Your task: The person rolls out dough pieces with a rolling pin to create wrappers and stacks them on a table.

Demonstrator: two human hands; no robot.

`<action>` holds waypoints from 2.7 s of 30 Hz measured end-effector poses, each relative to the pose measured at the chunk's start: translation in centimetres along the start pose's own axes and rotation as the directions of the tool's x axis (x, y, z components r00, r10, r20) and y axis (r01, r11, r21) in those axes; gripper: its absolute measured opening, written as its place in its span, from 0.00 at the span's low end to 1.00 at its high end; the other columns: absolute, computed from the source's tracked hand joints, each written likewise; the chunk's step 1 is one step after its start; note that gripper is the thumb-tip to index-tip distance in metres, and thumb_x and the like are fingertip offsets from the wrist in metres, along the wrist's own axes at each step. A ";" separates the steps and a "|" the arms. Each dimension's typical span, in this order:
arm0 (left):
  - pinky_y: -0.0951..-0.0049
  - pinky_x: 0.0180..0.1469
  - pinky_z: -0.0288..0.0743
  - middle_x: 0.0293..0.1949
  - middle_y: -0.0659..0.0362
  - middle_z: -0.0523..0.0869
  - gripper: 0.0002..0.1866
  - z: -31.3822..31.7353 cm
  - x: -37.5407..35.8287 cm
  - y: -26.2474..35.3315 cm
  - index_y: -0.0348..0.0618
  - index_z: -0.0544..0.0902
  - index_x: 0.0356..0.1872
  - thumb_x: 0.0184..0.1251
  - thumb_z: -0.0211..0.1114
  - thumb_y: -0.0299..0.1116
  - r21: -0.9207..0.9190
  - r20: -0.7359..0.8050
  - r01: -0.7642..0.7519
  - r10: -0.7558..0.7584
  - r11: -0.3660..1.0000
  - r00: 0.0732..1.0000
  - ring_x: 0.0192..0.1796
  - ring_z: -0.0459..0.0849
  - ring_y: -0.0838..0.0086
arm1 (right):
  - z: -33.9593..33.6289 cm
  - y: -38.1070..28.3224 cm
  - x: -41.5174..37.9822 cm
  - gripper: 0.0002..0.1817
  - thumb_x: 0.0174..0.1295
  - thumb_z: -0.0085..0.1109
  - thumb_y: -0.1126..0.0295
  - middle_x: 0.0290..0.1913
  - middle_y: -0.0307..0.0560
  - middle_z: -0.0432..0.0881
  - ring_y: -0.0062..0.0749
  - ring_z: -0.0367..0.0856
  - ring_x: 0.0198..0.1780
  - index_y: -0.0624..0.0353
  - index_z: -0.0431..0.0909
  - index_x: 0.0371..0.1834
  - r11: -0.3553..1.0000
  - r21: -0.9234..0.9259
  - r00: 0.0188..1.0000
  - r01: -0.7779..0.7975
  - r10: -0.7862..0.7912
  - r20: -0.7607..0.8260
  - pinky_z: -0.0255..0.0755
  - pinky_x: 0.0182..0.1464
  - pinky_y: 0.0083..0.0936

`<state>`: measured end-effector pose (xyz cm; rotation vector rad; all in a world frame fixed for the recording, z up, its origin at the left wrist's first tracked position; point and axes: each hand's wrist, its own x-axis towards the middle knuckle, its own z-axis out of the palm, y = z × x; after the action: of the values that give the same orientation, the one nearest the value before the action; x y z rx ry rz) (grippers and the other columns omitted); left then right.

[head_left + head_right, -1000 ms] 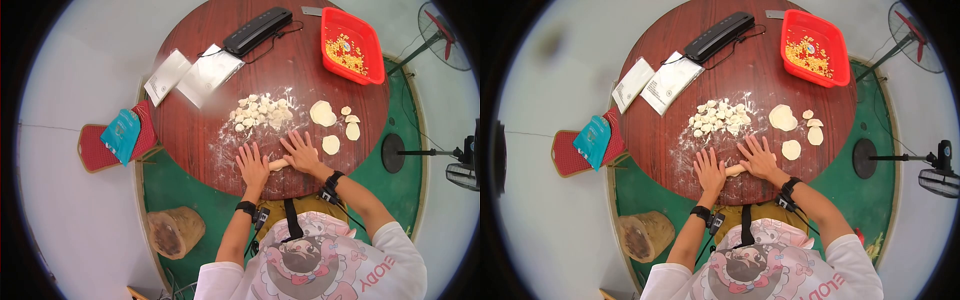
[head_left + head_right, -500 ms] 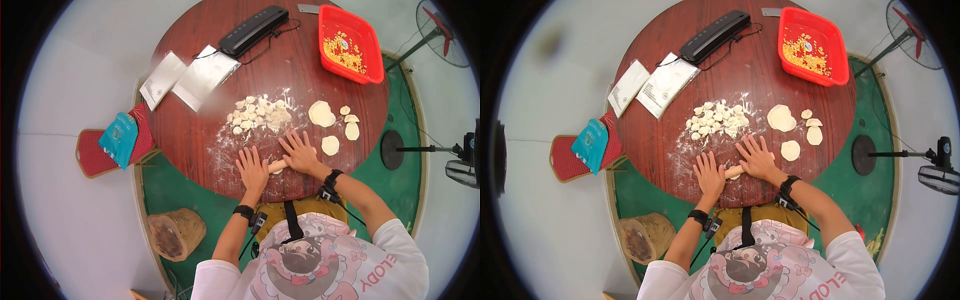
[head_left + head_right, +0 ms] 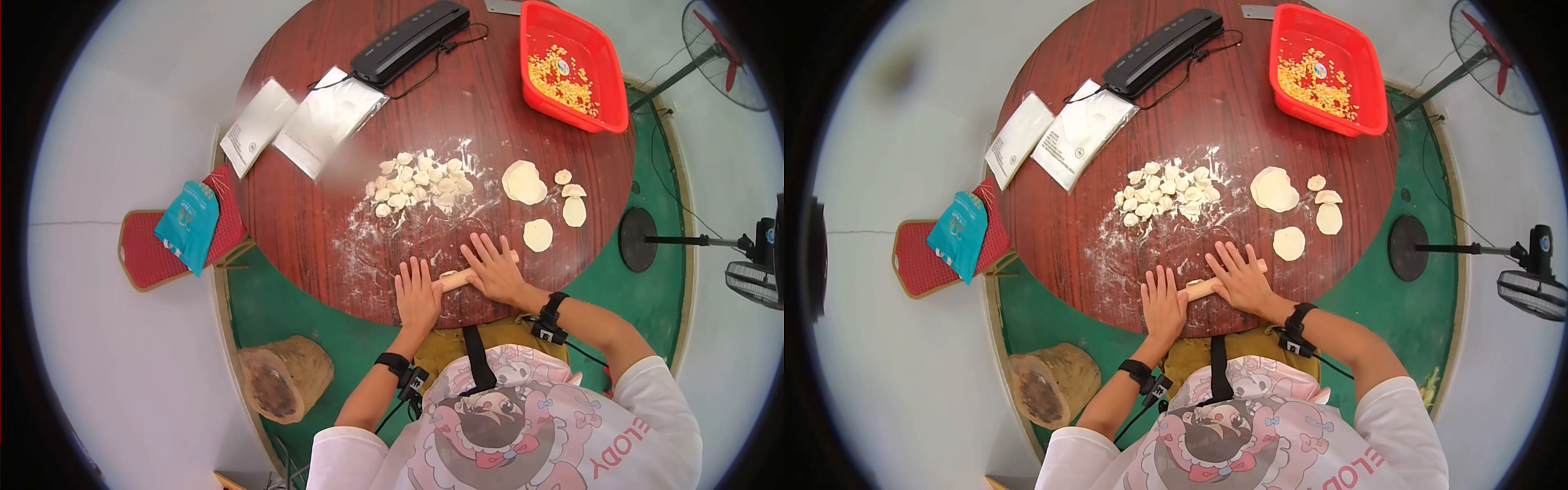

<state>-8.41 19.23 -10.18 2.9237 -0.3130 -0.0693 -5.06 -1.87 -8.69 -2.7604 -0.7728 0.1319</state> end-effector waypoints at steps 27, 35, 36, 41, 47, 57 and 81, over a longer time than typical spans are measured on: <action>0.48 0.68 0.43 0.68 0.44 0.58 0.30 0.4 5.2 -2.0 0.46 0.58 0.69 0.68 0.45 0.45 0.000 -0.101 0.043 -0.042 0.999 0.994 0.71 0.52 0.51 | 0.2 2.1 6.5 0.31 0.62 0.45 0.55 0.71 0.56 0.52 0.47 0.48 0.72 0.51 0.56 0.69 0.999 -0.040 0.996 0.022 -0.026 -0.085 0.36 0.69 0.55; 0.48 0.68 0.43 0.68 0.42 0.57 0.30 0.4 4.6 -1.7 0.46 0.57 0.69 0.68 0.46 0.46 -0.010 -0.069 0.076 -0.076 0.997 0.995 0.70 0.52 0.49 | 0.2 1.9 5.9 0.32 0.61 0.45 0.54 0.70 0.57 0.53 0.48 0.48 0.72 0.53 0.58 0.68 0.998 -0.054 0.993 0.029 -0.035 -0.115 0.35 0.69 0.55; 0.48 0.68 0.43 0.68 0.42 0.57 0.30 0.4 4.2 -1.5 0.46 0.57 0.69 0.68 0.46 0.46 -0.011 -0.069 0.074 -0.074 0.997 0.995 0.70 0.52 0.49 | 0.2 1.8 5.5 0.32 0.61 0.45 0.54 0.70 0.57 0.53 0.48 0.48 0.72 0.53 0.58 0.68 0.998 -0.055 0.993 0.028 -0.034 -0.116 0.35 0.69 0.55; 0.48 0.67 0.46 0.67 0.42 0.57 0.30 0.1 1.9 -0.3 0.44 0.59 0.68 0.68 0.47 0.45 0.003 -0.089 0.053 -0.053 0.999 0.995 0.70 0.53 0.48 | 0.0 1.1 3.0 0.32 0.61 0.46 0.53 0.70 0.58 0.53 0.50 0.49 0.71 0.55 0.59 0.67 0.998 -0.028 0.994 0.053 -0.055 -0.094 0.37 0.69 0.54; 0.49 0.68 0.46 0.68 0.42 0.56 0.30 -0.5 -0.6 0.3 0.37 0.58 0.67 0.69 0.46 0.44 -0.099 0.006 -0.025 0.025 0.995 1.000 0.70 0.52 0.46 | 0.0 0.0 -0.3 0.34 0.62 0.46 0.50 0.70 0.58 0.53 0.51 0.50 0.70 0.57 0.57 0.68 1.000 -0.001 1.000 0.024 -0.024 0.004 0.38 0.68 0.55; 0.53 0.68 0.48 0.68 0.45 0.57 0.32 -0.2 3.4 -1.8 0.38 0.59 0.67 0.66 0.49 0.45 -0.035 -0.092 -0.085 0.081 0.996 0.992 0.70 0.55 0.52 | -0.1 1.1 3.9 0.34 0.62 0.45 0.49 0.71 0.58 0.51 0.50 0.50 0.71 0.52 0.55 0.69 0.999 -0.039 0.999 0.021 -0.022 -0.024 0.39 0.68 0.55; 0.61 0.40 0.73 0.32 0.55 0.78 0.10 -2.0 7.8 -0.4 0.41 0.79 0.32 0.52 0.66 0.33 -0.299 0.098 -0.246 0.286 0.922 0.953 0.39 0.78 0.60 | -1.0 1.0 -1.4 0.22 0.50 0.61 0.52 0.66 0.51 0.62 0.42 0.55 0.70 0.60 0.74 0.38 0.918 -0.170 0.921 0.359 -0.377 -0.095 0.47 0.68 0.53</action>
<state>-0.59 18.36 -8.55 2.5699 -0.6633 -0.2569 -5.65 -3.66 -7.98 -2.6645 -1.2965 -0.1817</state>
